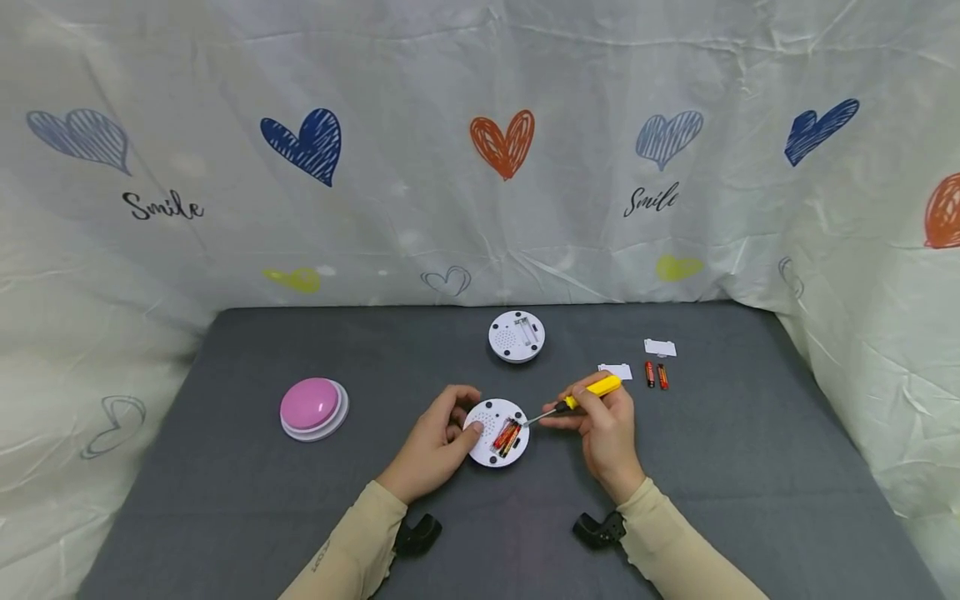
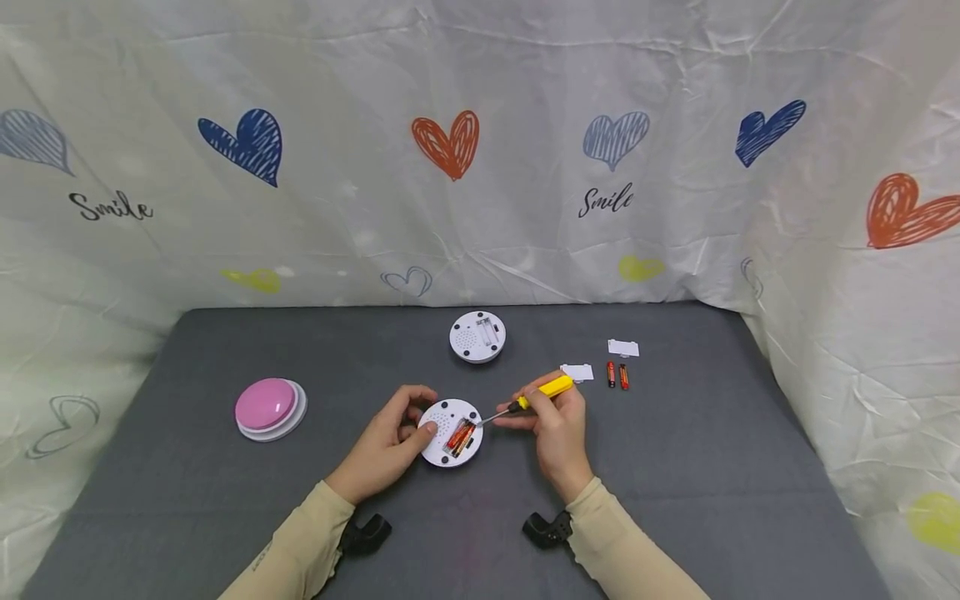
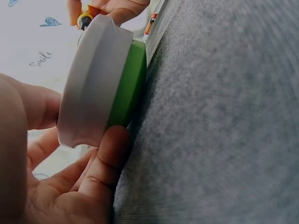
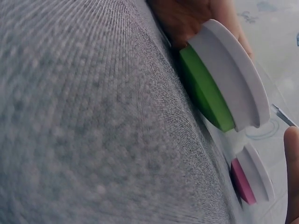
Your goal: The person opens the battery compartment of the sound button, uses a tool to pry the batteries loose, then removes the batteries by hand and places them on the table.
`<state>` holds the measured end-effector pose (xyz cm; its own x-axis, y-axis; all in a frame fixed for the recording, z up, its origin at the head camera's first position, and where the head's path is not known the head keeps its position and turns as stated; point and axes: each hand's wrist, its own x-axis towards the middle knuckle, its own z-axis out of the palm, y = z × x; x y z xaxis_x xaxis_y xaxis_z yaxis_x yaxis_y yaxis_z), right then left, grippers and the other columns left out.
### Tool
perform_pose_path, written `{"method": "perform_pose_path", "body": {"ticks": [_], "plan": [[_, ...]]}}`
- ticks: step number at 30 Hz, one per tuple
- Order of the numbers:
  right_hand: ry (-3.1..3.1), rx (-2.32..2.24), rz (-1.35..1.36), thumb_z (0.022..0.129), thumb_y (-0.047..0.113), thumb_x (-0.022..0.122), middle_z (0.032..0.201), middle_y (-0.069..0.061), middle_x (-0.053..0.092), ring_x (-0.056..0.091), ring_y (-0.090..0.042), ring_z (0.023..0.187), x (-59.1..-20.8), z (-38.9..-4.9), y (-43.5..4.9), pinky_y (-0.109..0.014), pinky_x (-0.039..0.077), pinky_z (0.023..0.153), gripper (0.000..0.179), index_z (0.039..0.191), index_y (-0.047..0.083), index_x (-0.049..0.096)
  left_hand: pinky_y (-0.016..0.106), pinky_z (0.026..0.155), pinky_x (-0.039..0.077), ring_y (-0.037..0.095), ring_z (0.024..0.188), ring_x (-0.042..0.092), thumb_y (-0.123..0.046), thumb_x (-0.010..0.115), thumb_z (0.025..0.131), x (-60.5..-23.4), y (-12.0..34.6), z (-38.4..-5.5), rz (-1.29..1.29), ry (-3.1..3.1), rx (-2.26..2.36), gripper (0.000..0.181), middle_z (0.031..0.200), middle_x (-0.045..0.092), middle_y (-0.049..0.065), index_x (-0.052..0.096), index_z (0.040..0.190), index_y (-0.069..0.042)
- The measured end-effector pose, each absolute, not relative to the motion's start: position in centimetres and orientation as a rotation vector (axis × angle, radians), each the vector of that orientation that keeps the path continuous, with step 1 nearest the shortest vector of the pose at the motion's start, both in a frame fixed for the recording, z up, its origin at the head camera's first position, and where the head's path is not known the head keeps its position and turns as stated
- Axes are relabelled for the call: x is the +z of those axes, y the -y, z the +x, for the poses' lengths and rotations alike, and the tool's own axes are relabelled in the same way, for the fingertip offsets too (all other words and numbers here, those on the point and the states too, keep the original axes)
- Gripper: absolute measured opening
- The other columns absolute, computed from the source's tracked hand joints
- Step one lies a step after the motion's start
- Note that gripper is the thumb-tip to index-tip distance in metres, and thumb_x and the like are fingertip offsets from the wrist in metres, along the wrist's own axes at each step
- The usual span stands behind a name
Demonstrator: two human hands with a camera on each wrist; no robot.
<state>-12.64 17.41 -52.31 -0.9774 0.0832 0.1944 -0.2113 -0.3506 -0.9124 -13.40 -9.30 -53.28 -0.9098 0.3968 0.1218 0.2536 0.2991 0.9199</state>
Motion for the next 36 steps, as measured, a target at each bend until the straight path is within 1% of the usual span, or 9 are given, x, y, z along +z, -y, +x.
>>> {"method": "perform_pose_path", "body": {"ticks": [3,6,8,10,13,19,23,30,36], "plan": [[1.676,2.436,0.183,0.108,-0.004,0.048,0.095,-0.023,0.061,0.079,-0.035,0.080,-52.4,-12.6,-17.4,-0.058,0.064,0.068,0.012,0.106,-0.016,0.048,0.027,0.072,0.048,0.023,0.105,0.055,-0.002,0.070,0.105,-53.5,9.3,-13.5,0.668,-2.453,1.649,0.053,0.159,0.048,0.013,0.055,0.156,-0.008],[1.677,2.434,0.196,0.108,-0.005,0.049,0.095,-0.022,0.061,0.079,-0.036,0.080,-52.4,-12.6,-17.4,-0.059,0.064,0.068,0.014,0.106,-0.018,0.046,0.029,0.078,0.046,0.024,0.110,0.051,-0.002,0.071,0.103,-53.6,9.4,-13.5,0.731,-2.488,1.600,0.061,0.175,0.034,0.011,0.054,0.160,-0.010],[1.678,2.433,0.204,0.108,-0.004,0.049,0.095,-0.022,0.062,0.079,-0.036,0.079,-52.5,-12.6,-17.4,-0.059,0.064,0.068,0.015,0.106,-0.019,0.046,0.030,0.082,0.046,0.022,0.111,0.051,-0.002,0.073,0.101,-53.6,9.4,-13.4,0.758,-2.500,1.566,0.064,0.173,0.039,0.008,0.054,0.161,-0.012],[1.677,2.428,0.215,0.108,-0.005,0.049,0.094,-0.022,0.061,0.079,-0.036,0.079,-52.5,-12.6,-17.4,-0.059,0.064,0.068,0.016,0.106,-0.020,0.045,0.031,0.082,0.045,0.020,0.103,0.050,-0.002,0.074,0.099,-53.6,9.4,-13.3,0.767,-2.505,1.538,0.067,0.163,0.052,0.002,0.054,0.162,-0.013],[1.675,2.417,0.241,0.108,-0.005,0.050,0.093,-0.022,0.061,0.079,-0.038,0.078,-52.5,-12.6,-17.4,-0.060,0.064,0.066,0.016,0.104,-0.020,0.044,0.031,0.085,0.047,0.017,0.104,0.050,-0.003,0.076,0.098,-53.6,9.4,-13.2,0.774,-2.494,1.534,0.069,0.149,0.063,-0.002,0.054,0.162,-0.014],[1.720,2.349,0.318,0.108,-0.006,0.052,0.092,-0.026,0.060,0.077,-0.046,0.077,-52.3,-12.7,-17.2,-0.060,0.063,0.065,0.015,0.102,-0.019,0.046,0.030,0.086,0.048,0.017,0.103,0.052,-0.005,0.077,0.099,-53.5,9.5,-13.3,0.772,-2.487,1.579,0.062,0.132,0.066,-0.001,0.058,0.158,-0.011],[1.772,2.290,0.356,0.108,-0.004,0.055,0.092,-0.031,0.058,0.077,-0.041,0.077,-52.0,-12.6,-17.1,-0.059,0.064,0.064,0.014,0.102,-0.016,0.051,0.030,0.082,0.046,0.018,0.097,0.051,-0.008,0.077,0.100,-53.5,9.6,-13.3,0.767,-2.485,1.604,0.058,0.119,0.061,0.001,0.060,0.156,-0.010],[1.876,2.166,0.406,0.109,-0.004,0.058,0.092,-0.030,0.059,0.078,-0.034,0.077,-51.6,-12.1,-17.1,-0.054,0.065,0.064,0.012,0.102,-0.014,0.054,0.027,0.087,0.053,0.017,0.104,0.058,-0.008,0.079,0.099,-53.6,9.5,-13.3,0.755,-2.438,1.612,0.053,0.128,0.059,0.004,0.064,0.150,-0.011],[1.913,2.113,0.461,0.107,-0.005,0.060,0.093,-0.029,0.063,0.078,-0.034,0.080,-51.4,-11.8,-16.8,-0.051,0.065,0.067,0.011,0.104,-0.014,0.054,0.030,0.090,0.054,0.017,0.106,0.059,-0.024,0.088,0.094,-53.3,9.3,-13.3,0.697,-2.393,1.588,0.060,0.139,0.060,0.002,0.061,0.146,-0.014]]}}
